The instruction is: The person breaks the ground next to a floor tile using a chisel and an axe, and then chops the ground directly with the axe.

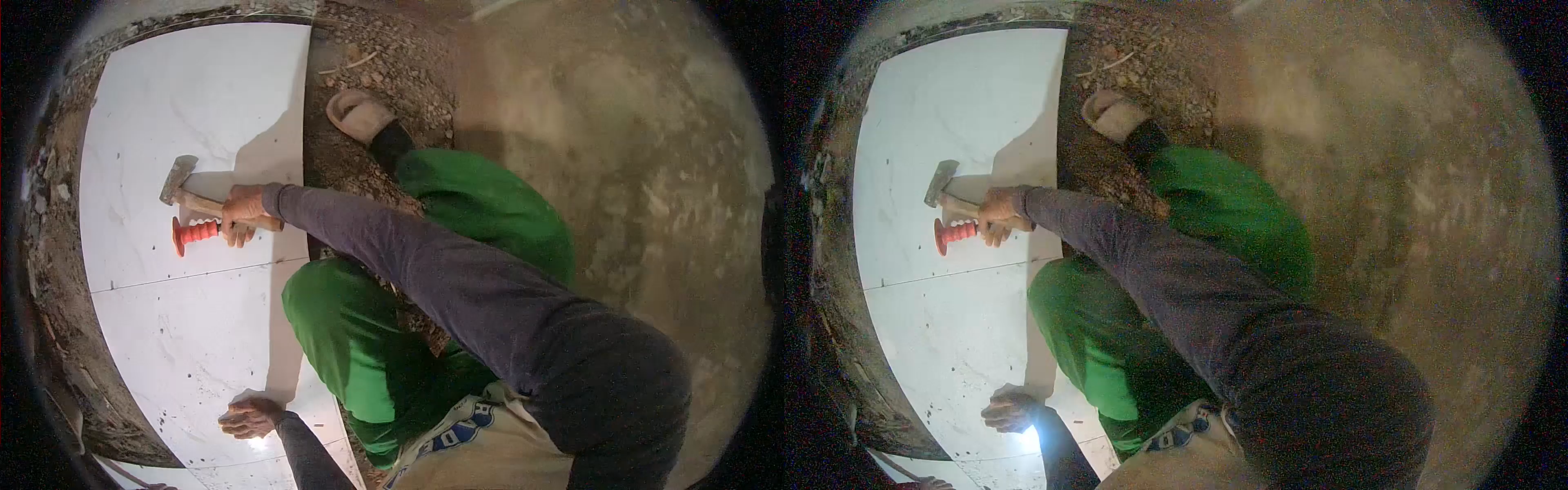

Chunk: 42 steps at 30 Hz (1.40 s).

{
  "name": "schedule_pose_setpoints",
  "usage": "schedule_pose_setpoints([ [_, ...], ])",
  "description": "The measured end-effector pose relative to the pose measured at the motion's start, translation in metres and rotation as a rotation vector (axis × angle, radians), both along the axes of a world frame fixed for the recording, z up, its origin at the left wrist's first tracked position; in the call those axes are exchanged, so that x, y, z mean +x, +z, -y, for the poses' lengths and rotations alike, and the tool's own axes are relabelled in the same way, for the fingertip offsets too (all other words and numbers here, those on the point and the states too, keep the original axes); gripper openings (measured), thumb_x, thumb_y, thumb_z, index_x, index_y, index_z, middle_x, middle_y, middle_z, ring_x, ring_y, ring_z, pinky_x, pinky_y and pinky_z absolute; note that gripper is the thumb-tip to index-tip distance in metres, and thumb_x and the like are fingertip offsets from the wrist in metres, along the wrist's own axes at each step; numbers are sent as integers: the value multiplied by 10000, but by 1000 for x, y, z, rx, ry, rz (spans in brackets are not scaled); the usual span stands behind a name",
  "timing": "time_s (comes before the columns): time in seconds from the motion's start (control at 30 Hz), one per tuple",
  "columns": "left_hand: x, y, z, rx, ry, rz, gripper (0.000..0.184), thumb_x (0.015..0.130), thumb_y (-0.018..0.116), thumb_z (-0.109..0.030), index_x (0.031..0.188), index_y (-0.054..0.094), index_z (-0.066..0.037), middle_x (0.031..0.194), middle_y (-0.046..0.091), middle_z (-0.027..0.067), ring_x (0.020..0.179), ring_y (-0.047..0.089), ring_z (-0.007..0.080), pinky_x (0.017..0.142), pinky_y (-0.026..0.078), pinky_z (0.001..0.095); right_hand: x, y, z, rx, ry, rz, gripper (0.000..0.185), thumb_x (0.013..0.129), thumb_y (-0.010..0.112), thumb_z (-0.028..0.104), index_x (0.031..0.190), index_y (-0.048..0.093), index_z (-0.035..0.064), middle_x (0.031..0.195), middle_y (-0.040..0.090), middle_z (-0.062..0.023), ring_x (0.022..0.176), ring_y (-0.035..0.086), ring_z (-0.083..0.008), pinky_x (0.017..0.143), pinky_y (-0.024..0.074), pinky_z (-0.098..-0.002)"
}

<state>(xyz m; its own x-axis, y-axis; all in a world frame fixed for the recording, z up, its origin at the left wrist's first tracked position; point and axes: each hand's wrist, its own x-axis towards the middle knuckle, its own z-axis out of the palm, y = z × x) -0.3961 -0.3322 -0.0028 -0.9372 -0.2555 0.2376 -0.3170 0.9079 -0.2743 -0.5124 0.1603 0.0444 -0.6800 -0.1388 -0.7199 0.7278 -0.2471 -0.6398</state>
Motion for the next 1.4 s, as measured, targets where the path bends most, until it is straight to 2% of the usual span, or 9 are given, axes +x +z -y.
schedule_pose_setpoints([
  [0.1, 3, -49, 45, -260, -95, 45, 599, 1099, 353, -486, 1539, 424, -86, 1544, 457, 172, 1420, 449, 353, 1184, 368, 509, 31, 0, 24, 4, -182, -74, 287, 806, 767, 178, 945, 734, -70, 935, 769, -201, 817, 770, -275, 691, 625, -369],
  [0.23, 9, 3, -16, 134, 229, -92, 695, 1064, 201, -627, 1589, 369, -204, 1593, 419, 101, 1482, 355, 342, 1211, 258, 532, 80, -14, 45, 41, -318, -1, 220, 800, 773, 130, 891, 725, -64, 833, 753, -169, 682, 737, -231, 580, 583, -346],
  [0.27, 7, 3, -17, 150, 237, -80, 713, 1056, 188, -644, 1595, 361, -210, 1608, 398, 83, 1488, 343, 337, 1208, 257, 528, 98, -42, 53, 87, -394, -200, 214, 778, 785, 117, 857, 715, -69, 767, 729, -158, 583, 692, -210, 517, 551, -345],
  [0.43, 10, -17, 12, 101, 239, 28, 738, 1040, 175, -687, 1611, 339, -248, 1658, 317, 19, 1509, 302, 305, 1202, 256, 505, 121, -27, 42, 316, -285, 62, 237, 758, 792, 113, 852, 715, -91, 757, 722, -176, 573, 694, -218, 506, 558, -357],
  [0.73, 8, -6, 1, 143, 256, 34, 726, 1041, 185, -687, 1605, 341, -255, 1649, 329, 26, 1496, 321, 308, 1193, 262, 533, 139, -46, 37, -178, -429, -25, 274, 754, 784, 122, 889, 721, -108, 806, 746, -192, 651, 746, -246, 573, 622, -363],
  [0.87, 9, 25, -39, 181, 339, 140, 731, 1037, 194, -688, 1605, 335, -249, 1658, 309, 44, 1490, 320, 334, 1187, 275, 542, 148, -12, 43, -46, -537, -33, 358, 790, 776, 181, 965, 706, -123, 763, 729, -182, 632, 736, -251, 548, 603, -358],
  [1.0, 7, -1, -27, 21, 213, 117, 710, 1039, 235, -661, 1591, 348, -229, 1632, 338, 53, 1462, 357, 334, 1162, 312, 536, 182, -17, 37, -38, -558, -71, 397, 817, 761, 223, 996, 688, -123, 714, 696, -165, 594, 698, -246, 524, 566, -376],
  [1.3, 18, 11, -36, -225, 23, 5, 653, 1045, 358, -580, 1552, 386, -170, 1557, 426, 80, 1378, 468, 334, 1085, 425, 518, 314, -31, 2, 813, -339, 131, 440, 854, 734, 287, 1024, 657, -111, 684, 637, -140, 572, 630, -233, 512, 503, -425],
  [1.4, 11, -64, 57, -340, -67, -50, 636, 1047, 398, -553, 1539, 398, -150, 1531, 455, 89, 1350, 505, 334, 1060, 462, 512, 342, -26, -14, 1007, -283, 240, 455, 866, 726, 309, 1034, 647, -107, 673, 617, -132, 564, 607, -229, 508, 482, -441],
])
